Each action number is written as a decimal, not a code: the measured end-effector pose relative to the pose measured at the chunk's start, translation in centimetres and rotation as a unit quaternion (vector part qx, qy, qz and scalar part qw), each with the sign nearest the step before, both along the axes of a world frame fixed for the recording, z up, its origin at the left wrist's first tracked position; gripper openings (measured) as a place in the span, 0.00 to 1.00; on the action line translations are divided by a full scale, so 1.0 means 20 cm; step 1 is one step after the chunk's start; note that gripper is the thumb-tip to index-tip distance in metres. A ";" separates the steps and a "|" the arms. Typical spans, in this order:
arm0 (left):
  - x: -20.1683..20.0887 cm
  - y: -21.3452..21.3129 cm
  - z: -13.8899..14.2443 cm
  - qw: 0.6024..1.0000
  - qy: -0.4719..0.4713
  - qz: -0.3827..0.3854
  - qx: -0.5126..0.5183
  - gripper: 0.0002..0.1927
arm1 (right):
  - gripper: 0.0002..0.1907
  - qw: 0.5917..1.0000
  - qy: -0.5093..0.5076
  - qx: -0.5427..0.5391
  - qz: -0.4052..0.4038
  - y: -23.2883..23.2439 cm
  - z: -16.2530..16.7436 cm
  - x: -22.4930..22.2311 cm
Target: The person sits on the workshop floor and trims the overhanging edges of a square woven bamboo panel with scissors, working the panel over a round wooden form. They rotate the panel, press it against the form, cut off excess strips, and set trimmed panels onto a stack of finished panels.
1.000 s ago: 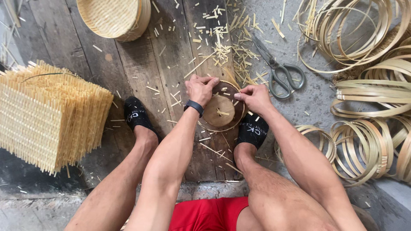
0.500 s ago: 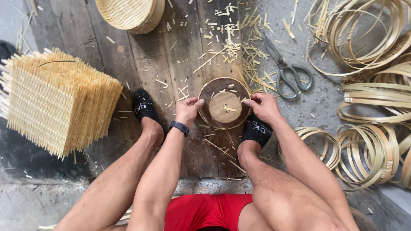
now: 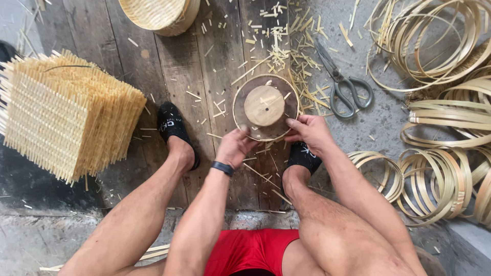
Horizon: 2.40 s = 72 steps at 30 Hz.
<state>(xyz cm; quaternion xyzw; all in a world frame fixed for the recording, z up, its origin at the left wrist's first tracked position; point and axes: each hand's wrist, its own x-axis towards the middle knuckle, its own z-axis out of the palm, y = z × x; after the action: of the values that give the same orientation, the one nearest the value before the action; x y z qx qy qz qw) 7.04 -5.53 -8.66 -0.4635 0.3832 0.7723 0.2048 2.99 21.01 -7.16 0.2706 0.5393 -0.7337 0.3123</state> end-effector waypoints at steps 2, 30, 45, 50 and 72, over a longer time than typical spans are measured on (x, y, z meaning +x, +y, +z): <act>0.07 0.10 -0.05 1.000 0.016 -0.004 0.014 0.08 | 0.11 0.999 -0.004 0.041 0.009 -0.02 -0.04 0.02; -0.34 0.17 0.57 0.764 0.301 -0.358 -0.444 0.30 | 0.46 0.989 0.107 0.083 0.054 -0.26 0.41 -0.01; -0.05 -0.15 -0.06 0.988 0.083 0.022 -0.125 0.16 | 0.40 0.948 0.108 -0.280 -0.107 0.12 0.26 0.18; -0.03 -0.17 0.14 0.724 0.218 -0.282 -0.590 0.25 | 0.37 0.952 0.119 -0.264 -0.103 0.13 0.23 0.20; -1.36 -1.01 0.39 0.352 0.374 -0.388 -0.765 0.16 | 0.38 0.976 0.109 -0.168 -0.089 0.20 0.21 0.22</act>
<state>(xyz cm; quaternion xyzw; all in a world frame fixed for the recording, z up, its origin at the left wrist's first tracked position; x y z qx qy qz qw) -20.14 -25.68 -0.95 0.1176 0.9824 0.0727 -0.1258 7.37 24.99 -2.91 0.1799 0.4125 -0.8639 0.2262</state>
